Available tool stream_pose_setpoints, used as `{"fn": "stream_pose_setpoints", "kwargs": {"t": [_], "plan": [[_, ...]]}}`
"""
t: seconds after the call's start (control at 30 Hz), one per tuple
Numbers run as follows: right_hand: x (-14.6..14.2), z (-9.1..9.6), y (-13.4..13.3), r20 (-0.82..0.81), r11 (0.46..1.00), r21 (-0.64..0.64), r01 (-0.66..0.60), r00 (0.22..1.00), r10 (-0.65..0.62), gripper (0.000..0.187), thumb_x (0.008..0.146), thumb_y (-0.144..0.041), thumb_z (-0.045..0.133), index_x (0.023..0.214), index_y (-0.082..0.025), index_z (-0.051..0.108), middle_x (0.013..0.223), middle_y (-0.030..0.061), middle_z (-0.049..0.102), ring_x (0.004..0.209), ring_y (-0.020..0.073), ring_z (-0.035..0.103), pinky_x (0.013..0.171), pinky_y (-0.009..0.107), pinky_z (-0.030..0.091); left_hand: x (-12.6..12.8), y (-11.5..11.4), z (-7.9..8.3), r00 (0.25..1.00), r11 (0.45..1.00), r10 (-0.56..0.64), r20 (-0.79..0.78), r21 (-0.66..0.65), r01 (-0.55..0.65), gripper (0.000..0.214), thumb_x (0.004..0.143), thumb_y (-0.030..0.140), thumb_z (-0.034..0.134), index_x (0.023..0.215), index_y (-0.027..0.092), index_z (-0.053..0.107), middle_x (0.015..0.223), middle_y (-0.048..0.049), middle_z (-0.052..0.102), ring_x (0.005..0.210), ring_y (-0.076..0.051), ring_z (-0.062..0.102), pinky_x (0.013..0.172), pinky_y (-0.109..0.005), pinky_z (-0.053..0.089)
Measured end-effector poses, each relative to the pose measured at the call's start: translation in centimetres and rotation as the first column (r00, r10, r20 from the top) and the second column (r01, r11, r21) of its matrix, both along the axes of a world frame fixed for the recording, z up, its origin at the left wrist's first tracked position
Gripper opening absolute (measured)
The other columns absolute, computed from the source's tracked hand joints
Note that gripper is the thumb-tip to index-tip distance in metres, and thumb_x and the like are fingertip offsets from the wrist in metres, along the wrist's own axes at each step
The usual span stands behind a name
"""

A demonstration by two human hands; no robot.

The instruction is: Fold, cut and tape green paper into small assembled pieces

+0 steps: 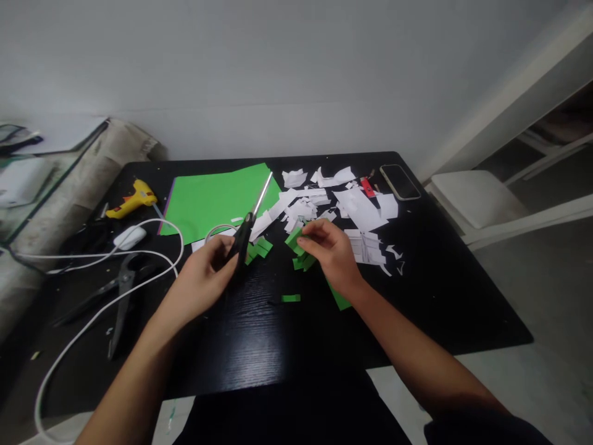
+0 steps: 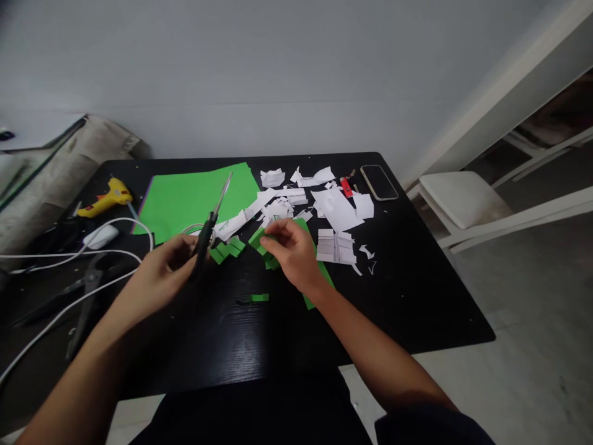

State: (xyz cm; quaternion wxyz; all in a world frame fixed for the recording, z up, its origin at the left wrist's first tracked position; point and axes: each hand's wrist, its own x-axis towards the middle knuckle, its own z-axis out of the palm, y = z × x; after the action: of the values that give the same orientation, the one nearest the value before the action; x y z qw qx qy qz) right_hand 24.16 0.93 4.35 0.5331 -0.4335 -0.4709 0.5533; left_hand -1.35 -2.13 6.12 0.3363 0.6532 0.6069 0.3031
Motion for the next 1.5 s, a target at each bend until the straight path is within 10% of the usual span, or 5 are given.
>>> {"fn": "stream_pose_setpoints", "kwargs": {"t": [0.2, 0.4, 1.5], "plan": [[-0.1, 0.8, -0.7, -0.021, 0.999, 0.016, -0.041, 0.999, 0.041, 0.028, 0.078, -0.034, 0.087, 0.091, -0.027, 0.063, 0.096, 0.0015, 0.07, 0.098, 0.0215, 0.068, 0.092, 0.039, 0.059, -0.7, -4.9, 1.6, 0.975, 0.964, -0.192, 0.113, -0.166, 0.209, 0.051, 0.078, 0.065, 0.075, 0.105, 0.022, 0.066, 0.1, -0.0062, 0.071, 0.091, -0.027, 0.067, 0.074, -0.032, 0.054], [-0.2, 1.3, -1.0, -0.06, 0.997, 0.022, -0.08, 0.995, 0.081, 0.031, 0.077, -0.033, 0.089, 0.09, -0.027, 0.062, 0.097, 0.0014, 0.071, 0.098, 0.0214, 0.069, 0.095, 0.039, 0.059, -0.7, -7.9, 1.1, 0.985, 0.934, -0.169, -0.027, -0.324, 0.151, 0.041, 0.091, 0.06, 0.067, 0.079, 0.022, 0.056, 0.072, 0.002, 0.056, 0.065, -0.017, 0.052, 0.056, -0.026, 0.043], [-0.4, 1.3, -1.2, -0.098, 0.985, 0.011, -0.172, 0.98, 0.172, 0.047, 0.07, -0.039, 0.098, 0.089, -0.028, 0.057, 0.095, 0.0005, 0.07, 0.096, 0.021, 0.069, 0.097, 0.042, 0.062, 1.3, -6.8, 0.2, 0.961, 0.981, -0.185, -0.205, -0.095, 0.168, 0.029, 0.091, 0.042, 0.062, 0.071, 0.022, 0.058, 0.064, 0.0021, 0.06, 0.057, -0.016, 0.055, 0.055, -0.027, 0.038]]}}
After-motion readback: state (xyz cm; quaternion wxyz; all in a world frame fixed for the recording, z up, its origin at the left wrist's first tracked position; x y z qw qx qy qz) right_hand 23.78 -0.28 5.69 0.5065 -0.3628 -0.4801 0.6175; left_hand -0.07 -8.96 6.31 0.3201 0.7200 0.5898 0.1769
